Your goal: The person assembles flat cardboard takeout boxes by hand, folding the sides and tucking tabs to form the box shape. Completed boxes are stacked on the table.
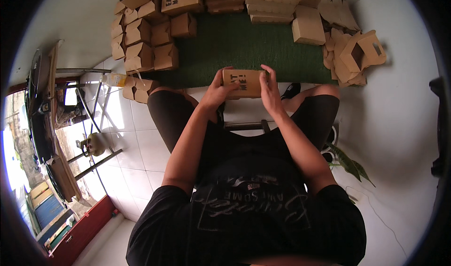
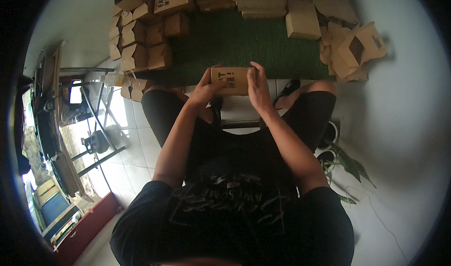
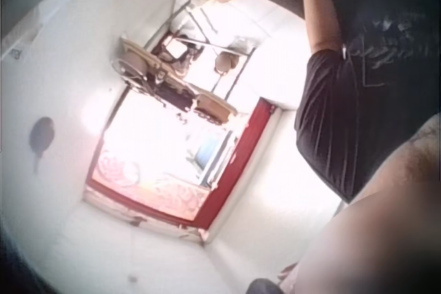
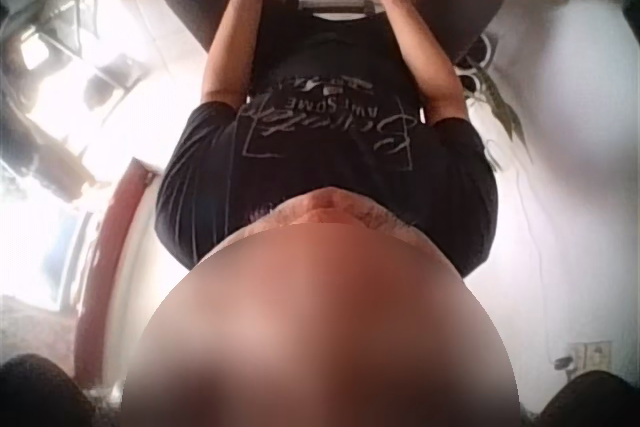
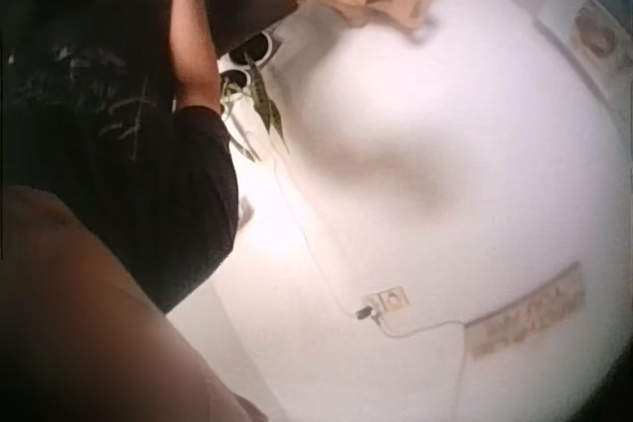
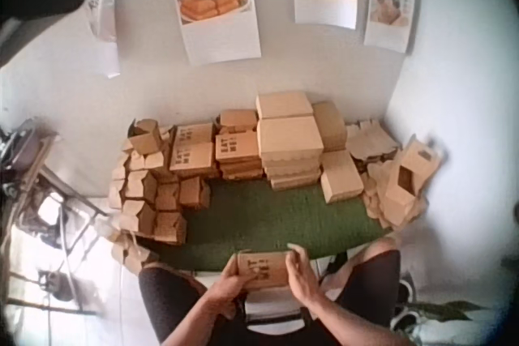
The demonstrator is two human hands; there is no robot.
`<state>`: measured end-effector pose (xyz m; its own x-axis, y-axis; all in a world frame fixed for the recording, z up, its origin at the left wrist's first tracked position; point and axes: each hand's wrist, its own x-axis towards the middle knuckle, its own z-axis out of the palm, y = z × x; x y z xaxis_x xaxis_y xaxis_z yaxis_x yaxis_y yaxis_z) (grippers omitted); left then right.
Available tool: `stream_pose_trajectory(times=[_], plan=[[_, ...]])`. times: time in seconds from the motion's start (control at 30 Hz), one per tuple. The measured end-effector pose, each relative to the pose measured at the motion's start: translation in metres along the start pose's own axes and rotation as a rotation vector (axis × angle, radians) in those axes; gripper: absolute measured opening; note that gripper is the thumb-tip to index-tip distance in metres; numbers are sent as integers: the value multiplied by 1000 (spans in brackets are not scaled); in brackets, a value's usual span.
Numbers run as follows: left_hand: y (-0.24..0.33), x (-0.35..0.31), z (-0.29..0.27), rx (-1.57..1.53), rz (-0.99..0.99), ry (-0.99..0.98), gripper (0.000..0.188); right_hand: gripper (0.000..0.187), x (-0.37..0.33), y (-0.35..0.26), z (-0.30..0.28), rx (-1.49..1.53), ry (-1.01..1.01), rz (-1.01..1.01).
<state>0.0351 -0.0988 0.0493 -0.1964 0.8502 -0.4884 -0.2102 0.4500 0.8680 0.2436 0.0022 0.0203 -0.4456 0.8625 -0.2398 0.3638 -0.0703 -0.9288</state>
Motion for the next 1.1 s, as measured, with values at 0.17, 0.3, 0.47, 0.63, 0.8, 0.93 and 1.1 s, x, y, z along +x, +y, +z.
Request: stream_pose_trajectory(times=[0.17,0.3,0.47,0.63,0.8,0.93,1.1], plan=[[-2,4,-5,-280,-87,185,73,87,-17,-14,-7,-784,-38,-651],[14,0,-13,-307,-139,91,56,80,-6,-20,-8,-658,-264,-610],[29,-6,-29,-339,-242,-54,44,81,-7,-20,-10,-538,-160,-814],[41,-2,-39,-303,-348,-124,49,82,-9,-17,-8,-548,-190,-852],[52,0,-43,-240,-196,-168,65,77,-1,-22,-10,-544,-127,-873],[62,9,-53,44,-43,-156,75,80,1,-47,-9,-555,-180,-789],[68,12,-73,115,71,-208,82,89,7,-84,7,-559,-262,-633]])
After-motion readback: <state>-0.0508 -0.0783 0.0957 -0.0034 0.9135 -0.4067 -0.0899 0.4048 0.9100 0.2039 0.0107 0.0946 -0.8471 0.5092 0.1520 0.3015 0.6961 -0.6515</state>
